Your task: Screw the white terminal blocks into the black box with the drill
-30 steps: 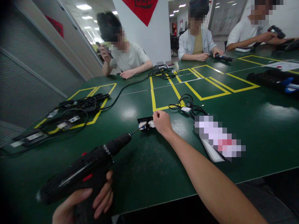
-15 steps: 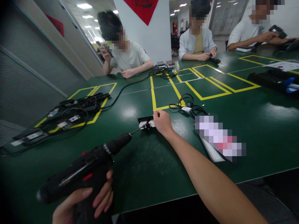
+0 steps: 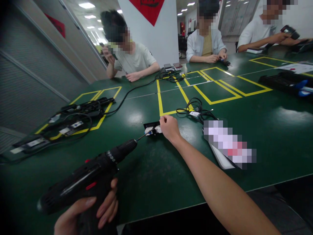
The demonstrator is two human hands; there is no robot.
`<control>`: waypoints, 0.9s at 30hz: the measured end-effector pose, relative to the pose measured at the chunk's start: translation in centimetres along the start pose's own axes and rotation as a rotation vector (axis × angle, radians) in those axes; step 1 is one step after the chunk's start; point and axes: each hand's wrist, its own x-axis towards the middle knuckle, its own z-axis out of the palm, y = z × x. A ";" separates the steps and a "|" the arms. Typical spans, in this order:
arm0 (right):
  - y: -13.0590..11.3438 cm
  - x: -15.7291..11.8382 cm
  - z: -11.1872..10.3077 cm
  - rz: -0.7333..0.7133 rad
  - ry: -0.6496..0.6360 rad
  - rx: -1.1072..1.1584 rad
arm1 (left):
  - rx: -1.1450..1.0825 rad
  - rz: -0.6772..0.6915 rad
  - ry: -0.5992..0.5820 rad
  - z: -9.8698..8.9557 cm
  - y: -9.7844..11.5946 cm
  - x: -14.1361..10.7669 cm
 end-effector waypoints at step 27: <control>0.2 0.0 0.2 -0.003 0.007 0.004 | -0.004 0.001 0.009 0.2 0.1 0.1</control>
